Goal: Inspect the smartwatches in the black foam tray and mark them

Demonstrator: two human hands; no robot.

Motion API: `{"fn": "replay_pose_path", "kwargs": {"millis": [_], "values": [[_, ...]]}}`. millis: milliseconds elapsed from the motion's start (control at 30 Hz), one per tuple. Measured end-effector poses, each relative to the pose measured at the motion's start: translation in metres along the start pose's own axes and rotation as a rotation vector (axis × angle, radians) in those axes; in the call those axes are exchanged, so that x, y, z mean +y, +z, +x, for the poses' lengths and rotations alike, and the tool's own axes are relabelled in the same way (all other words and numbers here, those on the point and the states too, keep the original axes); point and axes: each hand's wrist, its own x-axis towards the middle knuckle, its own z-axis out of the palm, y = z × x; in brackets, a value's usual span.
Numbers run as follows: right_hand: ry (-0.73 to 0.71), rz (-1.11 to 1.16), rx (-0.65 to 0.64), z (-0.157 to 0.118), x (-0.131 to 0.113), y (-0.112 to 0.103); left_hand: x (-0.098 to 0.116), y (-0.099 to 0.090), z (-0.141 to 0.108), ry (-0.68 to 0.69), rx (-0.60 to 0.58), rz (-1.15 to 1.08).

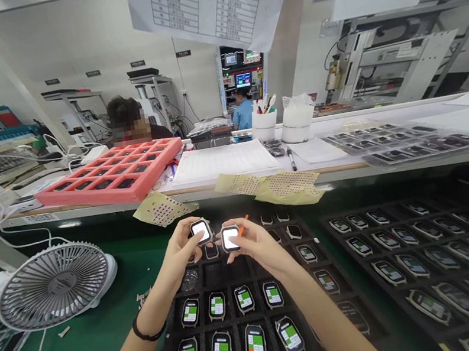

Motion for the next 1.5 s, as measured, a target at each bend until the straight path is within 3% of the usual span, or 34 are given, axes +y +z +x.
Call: {"fn": "replay_pose_path", "kwargs": {"millis": [433, 600, 967, 1167, 1367, 1500], "values": [[-0.004, 0.015, 0.061, 0.0029, 0.0012, -0.0011, 0.0022, 0.0024, 0.0001, -0.095, 0.016, 0.013], [-0.011, 0.046, 0.007, 0.0000, -0.0021, 0.0017, -0.0016, 0.0008, 0.0009, -0.073, -0.022, 0.004], [-0.006, 0.081, 0.017, 0.0030, -0.0006, -0.0022, -0.0050, -0.0044, 0.0016, -0.018, -0.092, -0.008], [0.005, 0.082, 0.035, 0.0041, 0.0012, -0.0032, -0.0028, -0.0045, 0.0024, -0.094, -0.055, -0.053], [-0.020, 0.038, -0.015, 0.0016, -0.0002, -0.0024, -0.0022, -0.0050, 0.0045, -0.127, 0.103, 0.010], [-0.030, -0.007, -0.030, -0.0020, -0.0023, 0.0015, -0.0015, -0.0063, 0.0055, -0.139, 0.143, 0.019]]}}
